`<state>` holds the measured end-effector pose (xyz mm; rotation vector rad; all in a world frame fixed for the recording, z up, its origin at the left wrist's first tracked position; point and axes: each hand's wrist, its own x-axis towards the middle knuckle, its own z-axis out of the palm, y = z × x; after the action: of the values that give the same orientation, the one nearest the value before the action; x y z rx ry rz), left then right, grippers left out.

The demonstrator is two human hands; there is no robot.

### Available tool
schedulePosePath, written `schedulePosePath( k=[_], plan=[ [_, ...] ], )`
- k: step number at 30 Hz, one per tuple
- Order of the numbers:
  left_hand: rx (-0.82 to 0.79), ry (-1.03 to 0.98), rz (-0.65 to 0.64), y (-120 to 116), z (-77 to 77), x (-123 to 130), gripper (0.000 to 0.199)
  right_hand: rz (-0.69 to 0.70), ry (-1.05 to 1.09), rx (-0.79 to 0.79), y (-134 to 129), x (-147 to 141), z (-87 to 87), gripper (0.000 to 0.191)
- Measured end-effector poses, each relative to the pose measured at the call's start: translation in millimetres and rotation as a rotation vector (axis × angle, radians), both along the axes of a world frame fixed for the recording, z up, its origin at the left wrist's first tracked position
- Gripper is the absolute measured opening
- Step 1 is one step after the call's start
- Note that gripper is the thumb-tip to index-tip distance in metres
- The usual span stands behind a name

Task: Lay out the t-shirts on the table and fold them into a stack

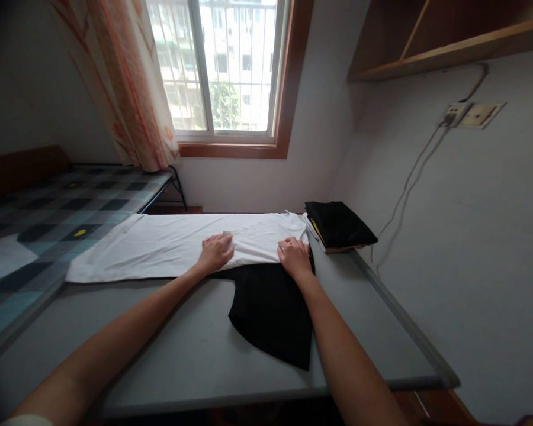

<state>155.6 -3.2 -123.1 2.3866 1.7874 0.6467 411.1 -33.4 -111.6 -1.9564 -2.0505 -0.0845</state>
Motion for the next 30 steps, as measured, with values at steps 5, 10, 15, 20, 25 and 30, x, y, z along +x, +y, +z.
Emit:
schedulePosePath(
  k=[5, 10, 15, 20, 25, 30],
  plan=[
    [-0.001, -0.003, 0.024, -2, 0.7, 1, 0.047, 0.084, -0.025, -0.012, -2, -13, -3.9, 0.037],
    [-0.012, -0.034, 0.066, -2, 1.5, -1, 0.050, 0.077, -0.065, 0.012, -5, -13, -7.4, 0.040],
    [-0.001, -0.055, 0.090, 0, -0.6, -4, 0.047, -0.008, -0.067, 0.012, -5, -10, -7.8, 0.043],
    [-0.003, -0.055, 0.095, 4, -1.5, -10, 0.045, -0.088, 0.001, -0.037, -4, -2, -9.8, 0.046],
    [0.004, -0.005, 0.105, 5, -1.4, -10, 0.045, -0.101, 0.046, -0.054, -3, 2, -11.5, 0.047],
    [0.021, 0.054, 0.116, 2, -2.9, -6, 0.047, -0.102, 0.036, -0.035, -4, 1, -10.7, 0.046]
  ],
)
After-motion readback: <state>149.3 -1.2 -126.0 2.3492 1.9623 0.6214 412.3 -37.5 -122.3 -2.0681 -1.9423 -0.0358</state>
